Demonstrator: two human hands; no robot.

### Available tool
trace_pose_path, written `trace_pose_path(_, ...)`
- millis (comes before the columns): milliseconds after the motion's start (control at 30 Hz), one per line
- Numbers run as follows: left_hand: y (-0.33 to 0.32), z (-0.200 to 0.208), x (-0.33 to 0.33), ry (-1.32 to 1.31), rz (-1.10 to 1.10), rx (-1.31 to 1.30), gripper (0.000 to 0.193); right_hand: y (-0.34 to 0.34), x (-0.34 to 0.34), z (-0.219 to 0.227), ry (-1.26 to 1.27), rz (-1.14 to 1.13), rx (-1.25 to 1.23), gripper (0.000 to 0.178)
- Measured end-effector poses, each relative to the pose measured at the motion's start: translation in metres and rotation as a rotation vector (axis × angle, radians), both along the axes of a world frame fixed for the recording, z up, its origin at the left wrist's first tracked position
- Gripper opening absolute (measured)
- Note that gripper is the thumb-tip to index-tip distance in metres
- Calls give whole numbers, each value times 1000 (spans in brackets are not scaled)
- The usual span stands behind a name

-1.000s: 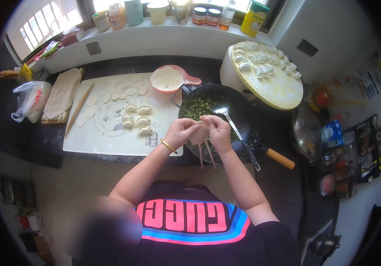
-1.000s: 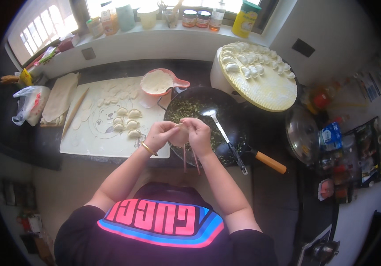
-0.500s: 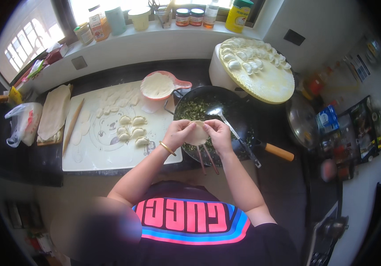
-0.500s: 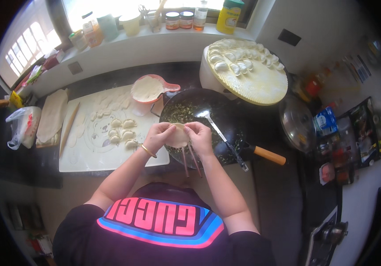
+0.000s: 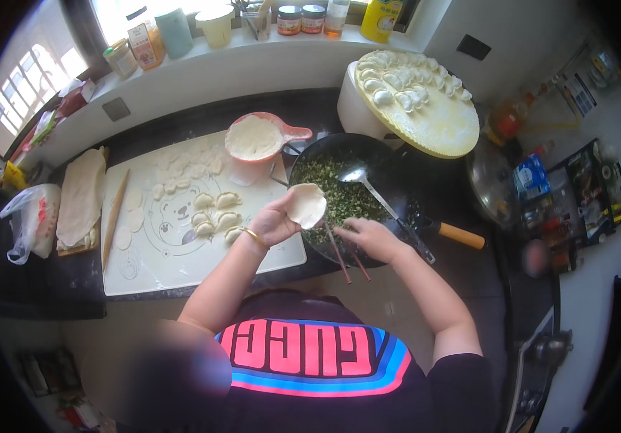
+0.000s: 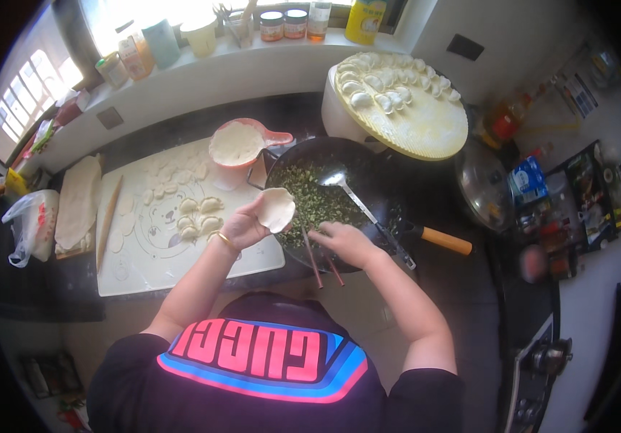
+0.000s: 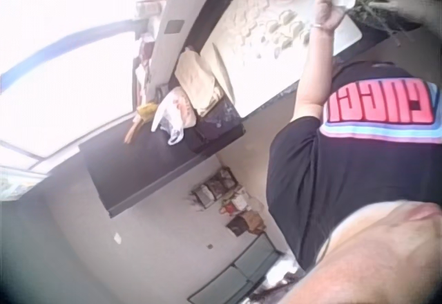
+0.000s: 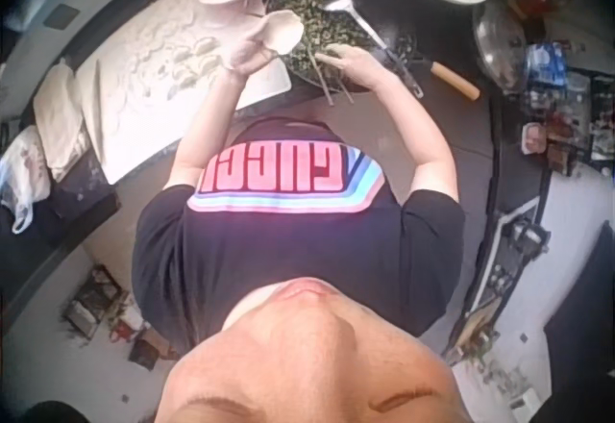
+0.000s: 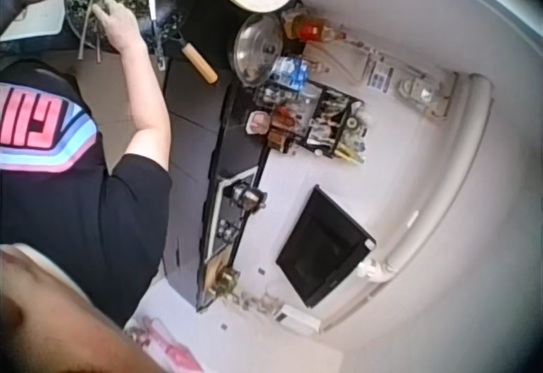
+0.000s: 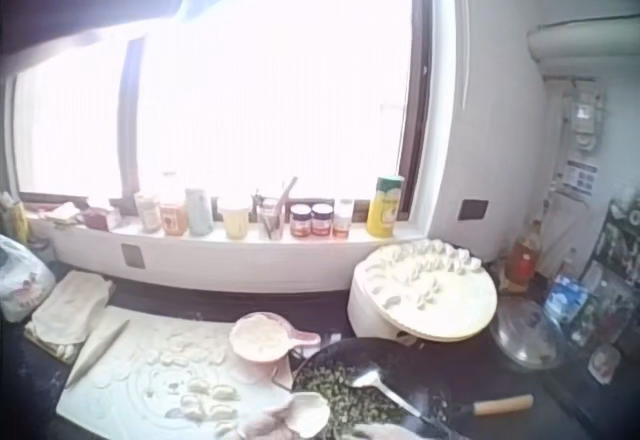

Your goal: The person is making dumplings by hand in a kitchen. They repeatedly pick up a round dough wrapper, use chopsticks to scoop a green vegetable filling from a wok, place it in the center of the wrapper, and fold the dough to seal it. The finished dumplings are placed on a white cutting board.

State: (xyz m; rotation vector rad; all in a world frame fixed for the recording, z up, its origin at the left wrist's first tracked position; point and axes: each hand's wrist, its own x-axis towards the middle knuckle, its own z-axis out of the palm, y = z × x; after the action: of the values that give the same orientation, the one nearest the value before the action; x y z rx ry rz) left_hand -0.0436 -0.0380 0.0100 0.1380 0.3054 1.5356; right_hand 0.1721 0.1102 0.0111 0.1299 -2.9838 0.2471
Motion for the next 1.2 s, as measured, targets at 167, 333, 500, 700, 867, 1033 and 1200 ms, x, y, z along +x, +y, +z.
trace_pose_path(167,-4,-17,-15,-210,72,57,47,-16,-12,3,16,229,-59,30)
trace_pose_path(333,-11,-30,-21,-147,138,-14,44,-12,-23,-2,224,-45,-125,12)
trace_pose_path(500,-16,-30,-17,-106,178,-37,45,10,-12,4,550,-663,-843,12)
trace_pose_path(700,-17,-45,-19,-209,158,56,48,24,7,-19,592,-815,-910,12)
trace_pose_path(867,-18,-44,-17,-188,205,26,48,-8,0,-5,298,-613,-905,15)
trace_pose_path(1033,-22,-42,-17,-147,242,1,49,7,29,-5,547,-921,-1157,18)
trace_pose_path(1200,-23,-47,-17,-158,239,17,49,5,25,-24,464,-937,-1357,16)
